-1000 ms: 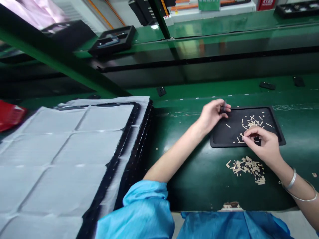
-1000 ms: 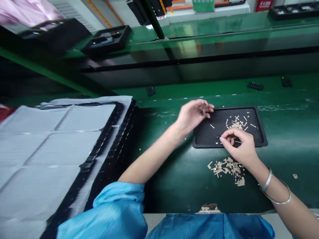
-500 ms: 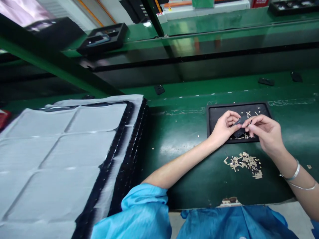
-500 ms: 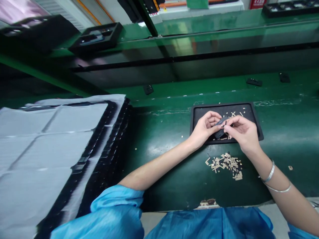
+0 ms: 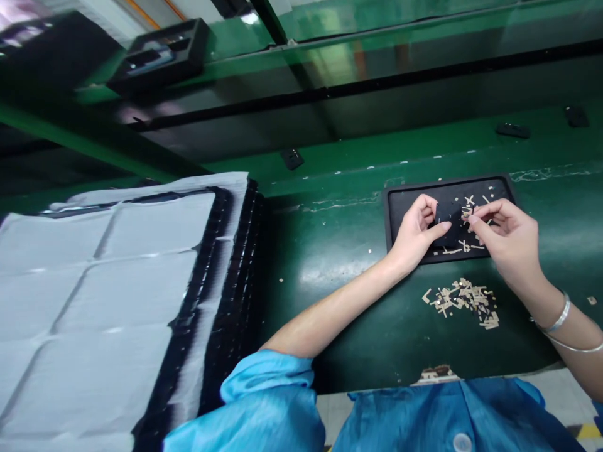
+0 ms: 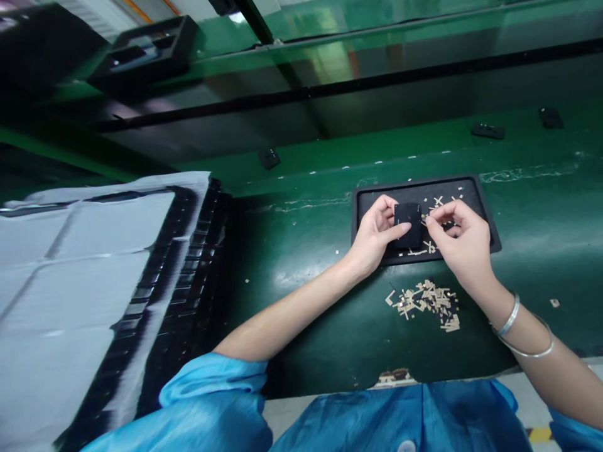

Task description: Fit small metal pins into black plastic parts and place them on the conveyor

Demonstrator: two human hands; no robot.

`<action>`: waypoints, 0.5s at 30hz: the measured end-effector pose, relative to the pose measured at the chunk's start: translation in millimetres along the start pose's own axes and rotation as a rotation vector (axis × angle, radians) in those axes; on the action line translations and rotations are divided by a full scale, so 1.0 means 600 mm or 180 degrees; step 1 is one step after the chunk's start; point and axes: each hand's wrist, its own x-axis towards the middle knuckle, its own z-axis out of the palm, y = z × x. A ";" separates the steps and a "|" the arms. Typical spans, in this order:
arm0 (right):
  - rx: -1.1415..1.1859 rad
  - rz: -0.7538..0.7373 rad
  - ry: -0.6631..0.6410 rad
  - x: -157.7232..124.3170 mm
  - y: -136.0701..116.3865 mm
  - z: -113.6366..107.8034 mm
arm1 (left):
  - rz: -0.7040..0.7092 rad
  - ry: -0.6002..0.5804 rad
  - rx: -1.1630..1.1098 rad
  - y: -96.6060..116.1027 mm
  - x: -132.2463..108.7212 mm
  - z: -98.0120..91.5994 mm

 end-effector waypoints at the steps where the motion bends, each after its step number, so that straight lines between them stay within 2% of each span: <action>1: 0.0013 0.0041 -0.0012 0.000 -0.002 0.000 | -0.0014 -0.0041 0.0002 0.000 0.000 0.000; 6: 0.0215 0.0175 -0.0037 0.004 -0.007 -0.002 | 0.0074 -0.0199 0.0209 0.000 0.000 -0.002; 15: -0.0067 -0.0142 -0.0006 0.000 -0.012 -0.002 | 0.0486 -0.0222 0.0511 0.008 -0.006 0.002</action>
